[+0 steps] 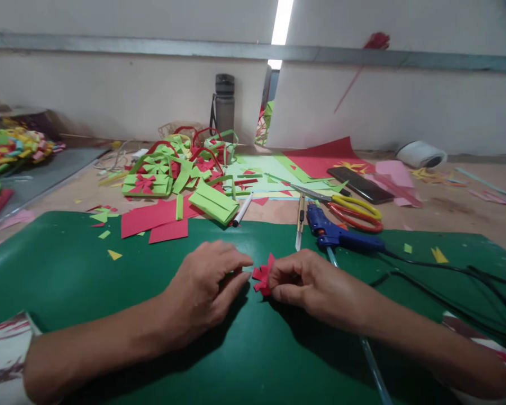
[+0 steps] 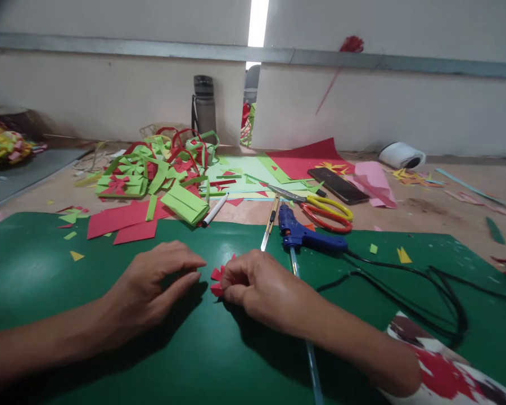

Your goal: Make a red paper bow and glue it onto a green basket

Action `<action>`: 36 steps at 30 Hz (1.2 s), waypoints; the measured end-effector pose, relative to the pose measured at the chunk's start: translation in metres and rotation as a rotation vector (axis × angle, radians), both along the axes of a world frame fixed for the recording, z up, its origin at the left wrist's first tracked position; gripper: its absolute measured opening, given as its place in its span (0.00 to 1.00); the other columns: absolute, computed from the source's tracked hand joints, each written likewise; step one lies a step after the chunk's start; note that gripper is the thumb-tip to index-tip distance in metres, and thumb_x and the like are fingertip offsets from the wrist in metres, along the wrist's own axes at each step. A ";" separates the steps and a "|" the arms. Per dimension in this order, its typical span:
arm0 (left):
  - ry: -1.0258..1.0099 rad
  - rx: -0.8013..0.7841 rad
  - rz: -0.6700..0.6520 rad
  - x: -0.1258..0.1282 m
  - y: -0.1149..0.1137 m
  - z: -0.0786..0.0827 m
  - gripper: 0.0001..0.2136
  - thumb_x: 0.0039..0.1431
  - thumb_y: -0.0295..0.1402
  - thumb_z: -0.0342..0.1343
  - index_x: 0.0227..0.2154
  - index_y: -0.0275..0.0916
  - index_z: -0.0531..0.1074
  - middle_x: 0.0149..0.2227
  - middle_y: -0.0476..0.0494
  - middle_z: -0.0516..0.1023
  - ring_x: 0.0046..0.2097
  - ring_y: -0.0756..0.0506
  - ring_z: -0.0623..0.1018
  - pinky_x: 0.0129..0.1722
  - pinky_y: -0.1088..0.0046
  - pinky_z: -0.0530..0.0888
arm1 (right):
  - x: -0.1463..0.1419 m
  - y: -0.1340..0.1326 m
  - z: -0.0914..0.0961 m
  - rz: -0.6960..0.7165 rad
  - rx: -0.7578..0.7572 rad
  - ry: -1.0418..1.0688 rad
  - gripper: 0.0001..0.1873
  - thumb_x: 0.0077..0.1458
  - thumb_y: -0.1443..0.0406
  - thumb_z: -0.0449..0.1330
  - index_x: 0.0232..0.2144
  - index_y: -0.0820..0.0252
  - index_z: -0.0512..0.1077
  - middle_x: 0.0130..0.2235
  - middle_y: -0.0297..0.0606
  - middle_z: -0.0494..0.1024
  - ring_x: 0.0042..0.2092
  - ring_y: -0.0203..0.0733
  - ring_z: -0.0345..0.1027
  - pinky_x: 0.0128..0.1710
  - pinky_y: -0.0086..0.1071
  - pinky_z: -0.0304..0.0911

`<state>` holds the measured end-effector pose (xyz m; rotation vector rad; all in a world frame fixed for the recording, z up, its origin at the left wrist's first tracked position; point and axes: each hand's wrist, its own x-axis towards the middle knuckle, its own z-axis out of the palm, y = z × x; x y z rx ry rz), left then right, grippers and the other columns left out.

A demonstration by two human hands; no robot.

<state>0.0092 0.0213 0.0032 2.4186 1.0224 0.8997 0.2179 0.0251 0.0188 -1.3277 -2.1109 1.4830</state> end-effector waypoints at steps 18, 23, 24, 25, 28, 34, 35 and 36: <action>0.506 0.258 -0.268 -0.006 0.009 -0.003 0.13 0.65 0.38 0.45 0.48 0.42 0.67 0.38 0.43 0.69 0.35 0.44 0.67 0.33 0.67 0.61 | 0.002 0.017 0.031 0.537 0.331 -0.311 0.16 0.43 0.82 0.53 0.27 0.63 0.77 0.28 0.33 0.72 0.29 0.33 0.60 0.30 0.27 0.52; 0.532 0.245 -0.283 -0.002 0.009 -0.001 0.13 0.64 0.41 0.46 0.44 0.42 0.70 0.38 0.42 0.69 0.35 0.44 0.67 0.33 0.66 0.61 | 0.002 0.018 0.030 0.594 0.358 -0.295 0.16 0.45 0.82 0.54 0.28 0.62 0.77 0.30 0.33 0.72 0.32 0.33 0.62 0.31 0.26 0.52; 0.534 0.244 -0.287 -0.001 0.009 -0.001 0.13 0.65 0.41 0.46 0.43 0.42 0.71 0.38 0.42 0.69 0.35 0.43 0.67 0.33 0.66 0.61 | 0.002 0.018 0.029 0.589 0.377 -0.293 0.14 0.46 0.81 0.55 0.27 0.63 0.76 0.29 0.32 0.71 0.31 0.33 0.61 0.30 0.26 0.52; 0.533 0.245 -0.290 0.000 0.009 -0.001 0.13 0.65 0.41 0.46 0.42 0.42 0.72 0.39 0.42 0.69 0.35 0.43 0.67 0.33 0.66 0.61 | 0.003 0.018 0.028 0.575 0.396 -0.288 0.13 0.47 0.80 0.55 0.26 0.62 0.75 0.28 0.32 0.70 0.30 0.33 0.60 0.30 0.26 0.52; 0.516 0.243 -0.295 0.001 0.009 -0.002 0.12 0.64 0.40 0.48 0.39 0.41 0.72 0.38 0.42 0.70 0.35 0.43 0.66 0.33 0.66 0.61 | 0.006 0.018 0.026 0.501 0.417 -0.267 0.11 0.51 0.77 0.55 0.28 0.61 0.74 0.28 0.31 0.70 0.31 0.32 0.61 0.31 0.26 0.52; 0.484 0.241 -0.306 0.000 0.006 -0.008 0.11 0.64 0.39 0.48 0.38 0.39 0.71 0.38 0.42 0.70 0.34 0.44 0.65 0.33 0.66 0.62 | 0.010 0.018 0.019 0.308 0.229 -0.264 0.07 0.52 0.72 0.55 0.28 0.61 0.72 0.25 0.28 0.70 0.26 0.30 0.58 0.24 0.24 0.51; 0.481 0.236 -0.306 0.000 0.005 -0.008 0.11 0.64 0.39 0.48 0.38 0.39 0.70 0.38 0.42 0.69 0.35 0.44 0.65 0.33 0.66 0.62 | 0.010 0.018 0.018 0.283 0.194 -0.255 0.06 0.52 0.71 0.55 0.28 0.61 0.72 0.24 0.27 0.69 0.25 0.30 0.57 0.24 0.24 0.50; 0.479 0.234 -0.306 0.000 0.005 -0.009 0.11 0.64 0.40 0.48 0.38 0.39 0.70 0.39 0.42 0.69 0.35 0.44 0.65 0.33 0.66 0.62 | 0.009 0.018 0.017 0.263 0.154 -0.243 0.06 0.52 0.70 0.55 0.28 0.61 0.72 0.23 0.27 0.68 0.25 0.30 0.56 0.23 0.25 0.50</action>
